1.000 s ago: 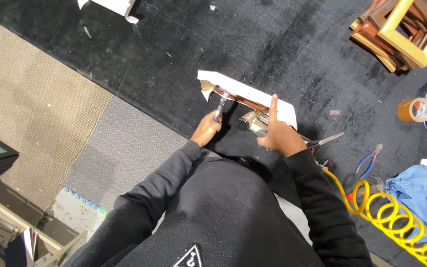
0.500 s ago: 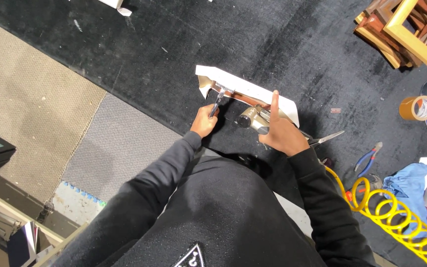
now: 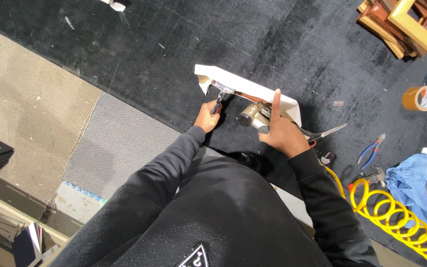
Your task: The person uses a pneumatic staple gun to attach white paper to the back of a small wooden picture frame. They repeatedly staple along the edges, repositioning the frame and paper as needed.
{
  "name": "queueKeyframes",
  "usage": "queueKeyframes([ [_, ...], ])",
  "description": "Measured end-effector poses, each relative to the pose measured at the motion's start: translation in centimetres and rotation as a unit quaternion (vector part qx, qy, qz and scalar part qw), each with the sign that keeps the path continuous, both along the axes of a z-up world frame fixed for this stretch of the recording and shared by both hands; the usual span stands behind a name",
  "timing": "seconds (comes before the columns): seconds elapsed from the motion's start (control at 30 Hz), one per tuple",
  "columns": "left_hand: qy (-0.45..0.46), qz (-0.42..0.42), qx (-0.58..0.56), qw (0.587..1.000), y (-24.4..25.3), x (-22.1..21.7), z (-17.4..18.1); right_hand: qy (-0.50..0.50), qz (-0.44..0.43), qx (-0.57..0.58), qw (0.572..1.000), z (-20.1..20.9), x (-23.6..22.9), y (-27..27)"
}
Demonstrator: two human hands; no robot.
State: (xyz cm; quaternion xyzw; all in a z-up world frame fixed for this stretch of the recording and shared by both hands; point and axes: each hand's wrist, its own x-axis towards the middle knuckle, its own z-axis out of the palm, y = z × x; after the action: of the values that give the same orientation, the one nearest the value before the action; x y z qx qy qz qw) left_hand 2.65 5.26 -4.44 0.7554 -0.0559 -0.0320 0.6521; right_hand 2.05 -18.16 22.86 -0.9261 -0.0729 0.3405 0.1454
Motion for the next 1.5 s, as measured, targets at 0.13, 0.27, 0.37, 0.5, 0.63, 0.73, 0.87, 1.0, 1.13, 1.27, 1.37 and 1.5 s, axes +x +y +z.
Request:
queueKeyframes([
  [0.13,0.000,0.010,0.003,1.000,-0.2,0.4,0.8,0.001,-0.001,0.024,1.000,3.6,-0.2,1.1],
  [0.27,0.020,0.029,0.002,0.999,-0.8,0.3,1.3,0.035,-0.003,0.060,0.998,5.2,-1.3,2.5],
  [0.37,0.054,0.042,-0.001,0.998,-1.1,0.3,6.5,0.034,-0.009,0.102,0.994,5.4,-1.6,4.3],
  [0.5,0.140,0.051,0.018,0.989,-0.6,-1.0,7.7,-0.036,-0.020,0.150,0.988,2.9,-1.5,5.7],
  [0.63,0.160,0.067,0.033,0.984,-0.8,-1.5,7.0,-0.060,-0.028,0.177,0.982,1.1,-1.6,6.2],
  [0.73,0.197,0.080,0.046,0.976,-1.0,-1.5,8.9,-0.095,-0.023,0.175,0.980,0.0,-1.2,6.6],
  [0.87,0.162,0.067,0.074,0.982,-1.1,-1.8,10.1,-0.110,-0.022,0.147,0.983,-0.1,-1.2,7.2],
  [1.0,0.164,0.063,0.076,0.982,-1.1,-1.8,9.2,-0.135,-0.011,0.124,0.983,-1.7,-1.4,6.8],
  [1.13,0.164,0.061,0.079,0.981,-0.8,-1.8,7.5,-0.156,-0.014,0.110,0.981,-1.6,-1.0,6.5],
  [1.27,0.162,0.058,0.082,0.982,-0.3,-1.1,5.1,-0.134,-0.002,0.179,0.975,1.8,-0.5,4.9],
  [1.37,0.162,0.054,0.086,0.982,-0.1,-0.6,1.3,-0.080,-0.029,0.169,0.982,5.1,-1.2,2.8],
  [1.5,0.153,0.053,0.101,0.982,0.1,-0.5,1.3,0.016,-0.062,0.026,0.998,9.1,-1.6,-0.1],
])
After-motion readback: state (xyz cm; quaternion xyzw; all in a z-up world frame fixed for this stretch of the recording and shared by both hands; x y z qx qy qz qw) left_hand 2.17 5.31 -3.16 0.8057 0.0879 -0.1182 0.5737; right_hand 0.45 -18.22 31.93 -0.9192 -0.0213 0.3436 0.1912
